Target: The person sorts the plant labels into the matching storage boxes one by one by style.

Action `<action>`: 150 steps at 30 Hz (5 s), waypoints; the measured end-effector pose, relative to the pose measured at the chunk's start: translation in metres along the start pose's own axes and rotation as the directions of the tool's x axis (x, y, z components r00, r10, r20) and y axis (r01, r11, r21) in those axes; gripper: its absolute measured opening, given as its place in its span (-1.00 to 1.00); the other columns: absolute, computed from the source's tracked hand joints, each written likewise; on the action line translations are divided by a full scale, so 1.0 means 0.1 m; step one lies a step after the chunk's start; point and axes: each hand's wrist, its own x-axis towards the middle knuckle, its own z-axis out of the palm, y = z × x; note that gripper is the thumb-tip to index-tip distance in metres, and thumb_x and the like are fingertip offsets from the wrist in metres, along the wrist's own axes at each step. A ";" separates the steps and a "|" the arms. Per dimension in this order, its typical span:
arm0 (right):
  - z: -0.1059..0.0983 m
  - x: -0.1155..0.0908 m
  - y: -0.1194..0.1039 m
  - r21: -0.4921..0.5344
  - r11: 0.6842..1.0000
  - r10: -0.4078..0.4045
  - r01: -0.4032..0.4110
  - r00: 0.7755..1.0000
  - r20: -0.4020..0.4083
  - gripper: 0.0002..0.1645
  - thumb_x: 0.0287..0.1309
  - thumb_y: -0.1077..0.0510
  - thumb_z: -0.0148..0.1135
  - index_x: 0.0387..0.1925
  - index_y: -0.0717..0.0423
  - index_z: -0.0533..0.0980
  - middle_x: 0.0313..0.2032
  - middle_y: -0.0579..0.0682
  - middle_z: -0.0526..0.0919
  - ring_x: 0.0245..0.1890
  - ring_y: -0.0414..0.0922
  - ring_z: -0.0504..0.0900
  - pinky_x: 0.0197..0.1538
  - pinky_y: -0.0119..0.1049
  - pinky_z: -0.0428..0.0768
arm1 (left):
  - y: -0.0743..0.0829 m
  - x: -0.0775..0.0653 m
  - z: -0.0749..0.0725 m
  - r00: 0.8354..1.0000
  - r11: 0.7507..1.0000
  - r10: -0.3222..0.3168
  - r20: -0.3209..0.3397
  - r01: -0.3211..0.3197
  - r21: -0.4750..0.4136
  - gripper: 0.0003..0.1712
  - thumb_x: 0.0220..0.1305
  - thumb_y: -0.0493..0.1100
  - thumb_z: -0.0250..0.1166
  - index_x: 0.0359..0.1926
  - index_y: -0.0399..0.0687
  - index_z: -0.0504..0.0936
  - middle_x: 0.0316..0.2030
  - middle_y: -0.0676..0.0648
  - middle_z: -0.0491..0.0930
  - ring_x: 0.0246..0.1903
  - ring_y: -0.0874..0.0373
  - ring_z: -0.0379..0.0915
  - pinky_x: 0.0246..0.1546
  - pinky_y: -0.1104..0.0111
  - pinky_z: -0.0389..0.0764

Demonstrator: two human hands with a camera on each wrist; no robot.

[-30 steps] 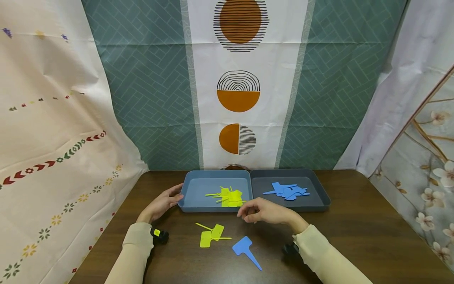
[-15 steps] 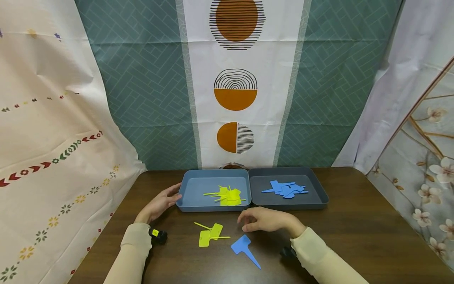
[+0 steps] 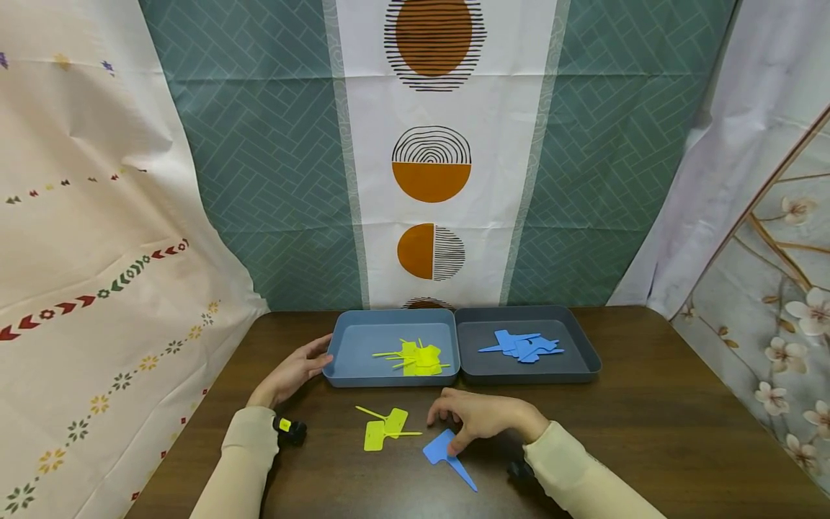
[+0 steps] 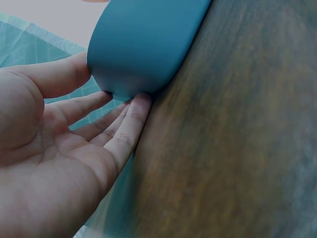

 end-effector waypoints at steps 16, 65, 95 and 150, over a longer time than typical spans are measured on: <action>0.14 0.03 -0.10 -0.129 0.991 0.027 -0.029 0.999 -0.019 -0.38 -0.04 0.20 0.68 0.01 -0.12 0.50 -0.08 -0.20 0.42 -0.02 -0.25 0.39 0.08 -0.41 0.49 | -0.04 0.00 -0.02 0.999 1.000 0.029 0.019 -0.029 0.002 -0.20 0.65 -0.21 0.04 0.66 -0.28 -0.16 0.58 -0.43 -0.09 0.55 -0.37 -0.10 0.52 -0.20 0.02; -0.28 -0.09 0.07 0.111 0.992 -0.026 0.054 0.970 -0.241 -0.81 0.25 0.38 0.39 -0.11 0.19 0.69 -0.27 -0.15 0.71 -0.33 -0.22 0.57 -0.23 -0.35 0.61 | -0.01 -0.01 0.00 1.000 1.000 0.014 0.006 -0.014 -0.001 -0.23 0.65 -0.24 0.01 0.66 -0.27 -0.15 0.58 -0.43 -0.09 0.55 -0.37 -0.09 0.52 -0.21 0.01; -0.86 -0.60 0.27 0.169 0.981 -0.007 0.091 0.897 -0.441 -0.73 0.45 0.27 0.22 0.09 0.27 0.63 -0.06 0.08 0.71 -0.09 0.06 0.61 -0.01 -0.22 0.64 | -0.01 0.02 0.00 1.000 1.000 0.018 0.011 -0.018 -0.003 -0.21 0.64 -0.23 0.03 0.66 -0.28 -0.15 0.58 -0.43 -0.09 0.55 -0.36 -0.08 0.52 -0.18 0.02; -1.72 -0.50 0.79 0.157 0.963 0.257 -0.221 0.929 -0.267 -0.66 0.53 0.21 0.11 0.20 0.26 0.56 0.12 0.19 0.62 0.10 0.13 0.58 0.05 -0.02 0.65 | -0.02 0.00 -0.02 0.999 0.999 0.027 0.021 -0.027 -0.030 -0.16 0.63 -0.19 0.09 0.66 -0.29 -0.17 0.57 -0.46 -0.09 0.54 -0.38 -0.08 0.53 -0.18 0.02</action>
